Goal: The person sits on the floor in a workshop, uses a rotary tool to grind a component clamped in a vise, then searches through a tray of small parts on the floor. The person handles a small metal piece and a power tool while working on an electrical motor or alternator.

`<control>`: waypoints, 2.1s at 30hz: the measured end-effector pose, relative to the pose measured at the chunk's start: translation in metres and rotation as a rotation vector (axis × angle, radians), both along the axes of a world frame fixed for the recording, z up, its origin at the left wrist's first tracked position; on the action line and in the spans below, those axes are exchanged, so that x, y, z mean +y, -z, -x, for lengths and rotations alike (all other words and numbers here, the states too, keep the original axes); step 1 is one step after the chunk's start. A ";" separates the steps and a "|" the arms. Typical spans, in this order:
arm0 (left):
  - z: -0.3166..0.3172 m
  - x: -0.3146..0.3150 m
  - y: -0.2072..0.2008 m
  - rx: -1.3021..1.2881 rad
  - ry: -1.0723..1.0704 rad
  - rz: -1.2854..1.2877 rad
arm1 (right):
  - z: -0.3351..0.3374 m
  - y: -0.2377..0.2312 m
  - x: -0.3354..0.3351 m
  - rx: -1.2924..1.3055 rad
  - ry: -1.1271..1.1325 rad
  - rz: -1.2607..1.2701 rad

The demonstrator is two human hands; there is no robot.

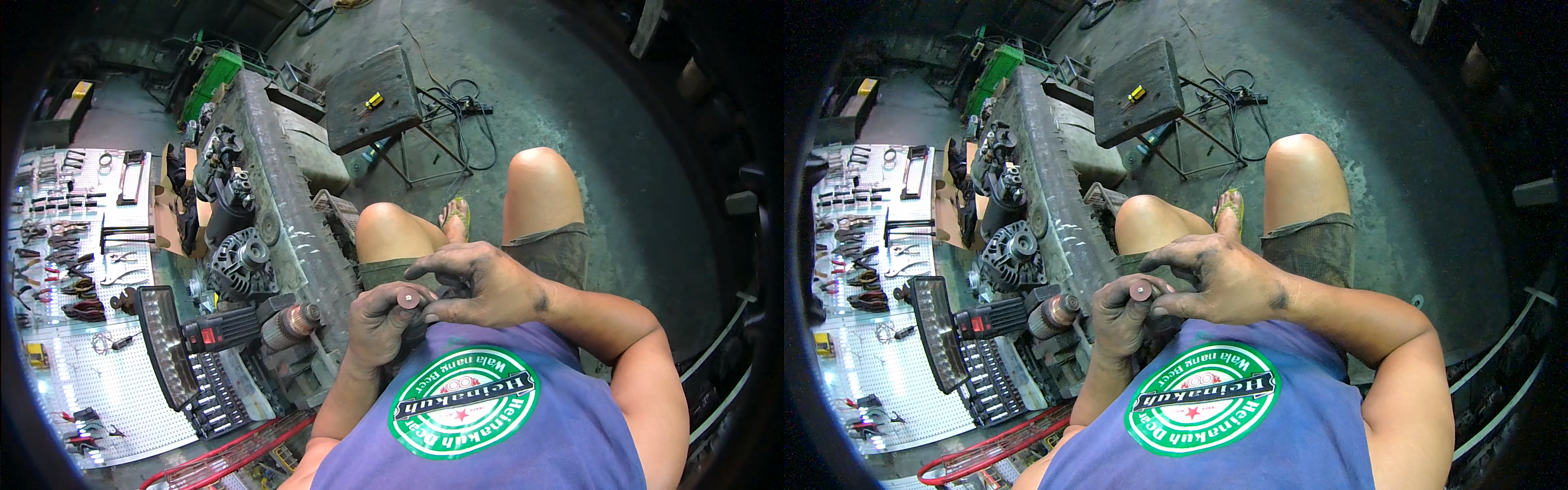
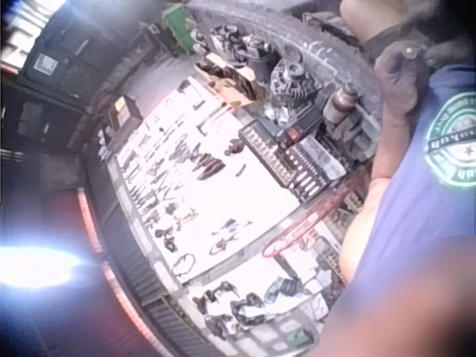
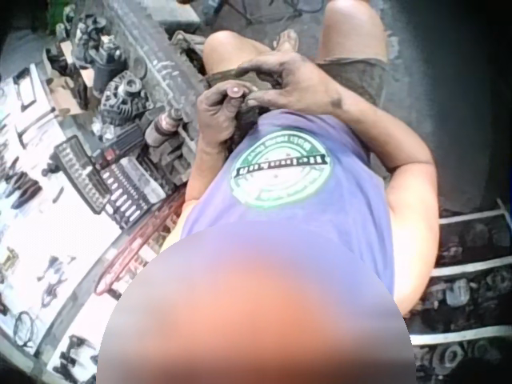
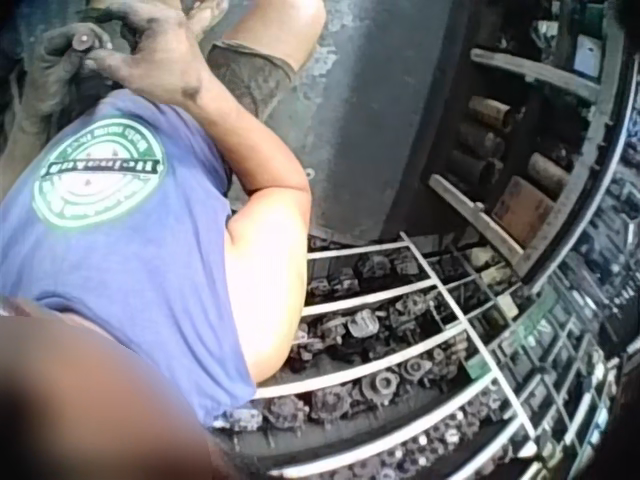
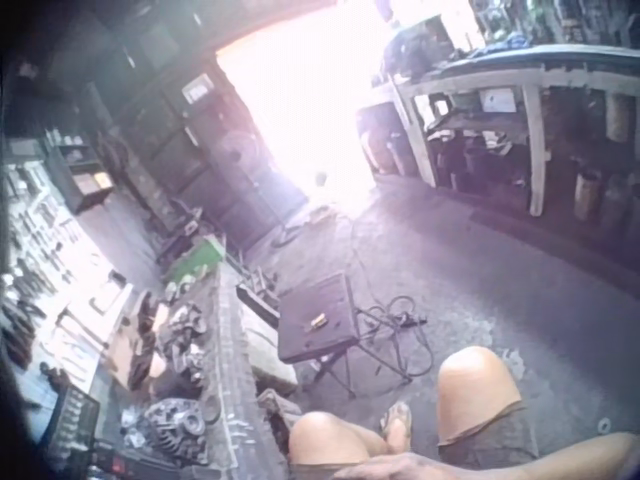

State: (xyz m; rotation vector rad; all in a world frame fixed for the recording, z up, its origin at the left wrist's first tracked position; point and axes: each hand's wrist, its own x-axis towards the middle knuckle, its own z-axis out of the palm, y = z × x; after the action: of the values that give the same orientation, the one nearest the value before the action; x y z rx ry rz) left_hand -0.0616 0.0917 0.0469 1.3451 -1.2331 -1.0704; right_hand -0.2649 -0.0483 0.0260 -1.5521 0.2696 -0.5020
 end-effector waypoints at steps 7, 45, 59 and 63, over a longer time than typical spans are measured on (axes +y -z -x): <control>-0.001 0.005 0.005 0.046 -0.021 -0.014 | -0.010 0.004 0.012 -0.011 0.057 -0.044; -0.066 -0.056 0.013 0.435 -0.336 -0.063 | -0.096 0.028 0.019 0.301 -0.283 -0.188; -0.058 -0.027 0.019 -0.151 -0.679 -0.018 | -0.114 0.026 0.049 0.370 0.028 0.155; -0.059 -0.023 0.022 -0.061 -0.679 -0.033 | -0.116 0.026 0.052 0.384 0.004 0.142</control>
State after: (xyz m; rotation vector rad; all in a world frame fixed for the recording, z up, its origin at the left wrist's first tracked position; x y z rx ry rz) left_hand -0.0027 0.0686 0.0253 1.6609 -0.7034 -0.5680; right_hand -0.1489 0.0035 -0.0004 -1.7826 0.5400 -0.2255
